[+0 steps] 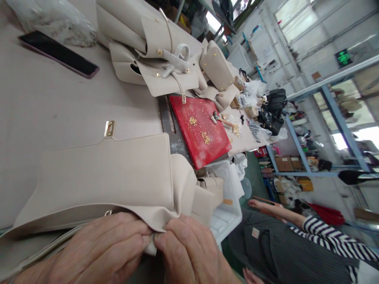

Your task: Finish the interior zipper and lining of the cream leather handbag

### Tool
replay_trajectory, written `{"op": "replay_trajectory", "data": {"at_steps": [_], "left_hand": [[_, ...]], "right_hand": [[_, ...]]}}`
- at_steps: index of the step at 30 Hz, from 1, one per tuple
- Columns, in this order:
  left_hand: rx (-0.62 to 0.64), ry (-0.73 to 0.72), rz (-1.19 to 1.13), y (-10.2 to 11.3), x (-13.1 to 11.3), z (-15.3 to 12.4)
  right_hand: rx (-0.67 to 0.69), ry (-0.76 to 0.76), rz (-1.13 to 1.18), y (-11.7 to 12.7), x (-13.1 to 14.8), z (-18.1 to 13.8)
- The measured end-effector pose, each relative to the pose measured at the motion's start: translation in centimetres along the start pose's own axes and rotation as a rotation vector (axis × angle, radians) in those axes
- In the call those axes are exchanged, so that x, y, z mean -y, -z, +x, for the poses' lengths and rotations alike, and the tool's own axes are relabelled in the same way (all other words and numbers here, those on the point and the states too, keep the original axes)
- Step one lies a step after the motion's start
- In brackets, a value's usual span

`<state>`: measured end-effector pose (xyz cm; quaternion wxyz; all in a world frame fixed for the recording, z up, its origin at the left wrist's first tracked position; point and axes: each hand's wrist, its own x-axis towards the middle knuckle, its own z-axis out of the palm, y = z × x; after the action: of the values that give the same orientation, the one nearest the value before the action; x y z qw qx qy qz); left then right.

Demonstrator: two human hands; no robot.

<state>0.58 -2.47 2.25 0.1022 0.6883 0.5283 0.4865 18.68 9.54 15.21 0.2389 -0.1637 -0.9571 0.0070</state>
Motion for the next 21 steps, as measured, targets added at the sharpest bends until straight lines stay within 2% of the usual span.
{"op": "replay_trajectory", "data": {"at_steps": [2,5,10,14,21], "left_hand": [[0.003,-0.009,0.019,0.2,0.2,0.3],[0.025,-0.044,-0.014,0.6,-0.4,2.3],[0.016,-0.066,-0.061,1.2,-1.5,5.4],[-0.009,-0.046,-0.054,1.2,-1.5,5.3],[-0.018,-0.021,-0.065,1.6,-1.4,5.4]], "right_hand": [[0.053,0.029,0.026,0.5,-0.5,0.3],[0.100,0.073,0.090,0.8,-1.1,0.5],[0.103,0.104,0.131,0.6,-1.6,0.6],[0.133,0.131,0.139,0.6,-1.8,0.7],[0.024,0.165,0.173,-0.6,-2.2,0.3]]}}
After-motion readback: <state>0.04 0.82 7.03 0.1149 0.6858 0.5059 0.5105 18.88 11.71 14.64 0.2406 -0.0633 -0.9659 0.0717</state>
